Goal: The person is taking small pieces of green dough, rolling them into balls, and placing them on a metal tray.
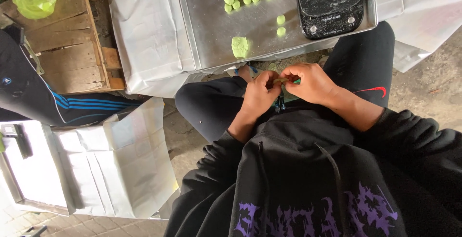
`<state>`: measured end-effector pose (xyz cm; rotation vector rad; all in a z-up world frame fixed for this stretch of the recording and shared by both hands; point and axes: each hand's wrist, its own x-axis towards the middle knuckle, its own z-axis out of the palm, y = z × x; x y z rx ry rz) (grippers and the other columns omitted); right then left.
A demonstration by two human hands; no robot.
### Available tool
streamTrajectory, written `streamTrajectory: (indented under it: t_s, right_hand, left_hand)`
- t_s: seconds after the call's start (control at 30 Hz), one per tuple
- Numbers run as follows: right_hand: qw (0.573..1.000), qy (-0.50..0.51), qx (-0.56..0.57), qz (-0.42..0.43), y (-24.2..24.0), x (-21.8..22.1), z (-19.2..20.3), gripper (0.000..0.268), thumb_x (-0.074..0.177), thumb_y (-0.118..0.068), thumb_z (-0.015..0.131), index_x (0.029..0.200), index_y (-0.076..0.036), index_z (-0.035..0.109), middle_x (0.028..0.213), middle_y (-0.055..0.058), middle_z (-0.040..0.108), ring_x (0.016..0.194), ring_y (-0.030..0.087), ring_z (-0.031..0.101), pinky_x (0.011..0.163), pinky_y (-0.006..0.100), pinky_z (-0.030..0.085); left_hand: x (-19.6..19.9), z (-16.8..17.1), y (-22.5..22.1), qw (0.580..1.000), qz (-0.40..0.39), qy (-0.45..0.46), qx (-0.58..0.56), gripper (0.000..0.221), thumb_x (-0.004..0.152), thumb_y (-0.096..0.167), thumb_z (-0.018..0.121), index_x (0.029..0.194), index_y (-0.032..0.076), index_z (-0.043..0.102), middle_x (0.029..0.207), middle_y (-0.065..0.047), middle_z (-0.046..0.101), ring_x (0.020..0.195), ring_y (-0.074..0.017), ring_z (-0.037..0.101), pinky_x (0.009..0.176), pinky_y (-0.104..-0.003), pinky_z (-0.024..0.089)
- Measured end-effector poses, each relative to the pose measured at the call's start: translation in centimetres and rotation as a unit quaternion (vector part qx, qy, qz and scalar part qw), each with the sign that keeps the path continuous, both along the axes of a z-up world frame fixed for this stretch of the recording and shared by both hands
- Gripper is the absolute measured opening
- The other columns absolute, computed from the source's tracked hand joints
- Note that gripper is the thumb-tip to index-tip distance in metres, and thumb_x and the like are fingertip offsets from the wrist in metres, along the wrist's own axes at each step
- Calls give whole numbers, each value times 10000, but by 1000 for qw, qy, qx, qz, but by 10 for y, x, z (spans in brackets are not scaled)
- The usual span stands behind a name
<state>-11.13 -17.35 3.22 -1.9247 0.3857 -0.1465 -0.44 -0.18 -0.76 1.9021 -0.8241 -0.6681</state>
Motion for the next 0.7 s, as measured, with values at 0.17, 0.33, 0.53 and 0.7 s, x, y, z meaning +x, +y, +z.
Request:
streamTrajectory:
  t_s: [0.17, 0.33, 0.53, 0.7]
  right_hand:
    - [1000, -15, -3, -3, 2, 5, -1, 153, 861, -6, 746, 1010, -35, 764, 824, 141, 703, 801, 314, 723, 631, 384, 591]
    - [998, -8, -20, -55, -2, 7, -8, 157, 875, 37, 705, 1003, -22, 774, 892, 165, 713, 791, 282, 713, 570, 328, 567]
    - [999, -5, 19, -26, 3, 10, 10, 173, 869, 65, 687, 1002, 6, 778, 951, 213, 731, 862, 355, 725, 619, 337, 595]
    - [998, 4, 55, -18, 8, 9, 28, 294, 889, 71, 641, 1158, 29, 753, 1033, 259, 726, 931, 403, 722, 709, 401, 615]
  left_hand:
    - [1, 16, -4, 997, 39, 58, 24, 171, 1013, 172, 686, 1146, 68, 716, 863, -164, 723, 838, -354, 766, 604, -479, 607]
    - [-2, -3, 4, 950, 71, 296, -77, 198, 1073, 169, 667, 1186, 36, 762, 925, -179, 773, 953, -202, 730, 767, -410, 617]
    - [3, -14, 4, 951, 45, 291, -95, 374, 1001, 174, 812, 1269, -35, 656, 1022, -205, 716, 964, -277, 745, 801, -452, 638]
    - [4, 22, -1, 974, 49, 208, -68, 281, 1074, 199, 722, 1251, -14, 673, 938, -130, 696, 896, -170, 696, 722, -379, 584]
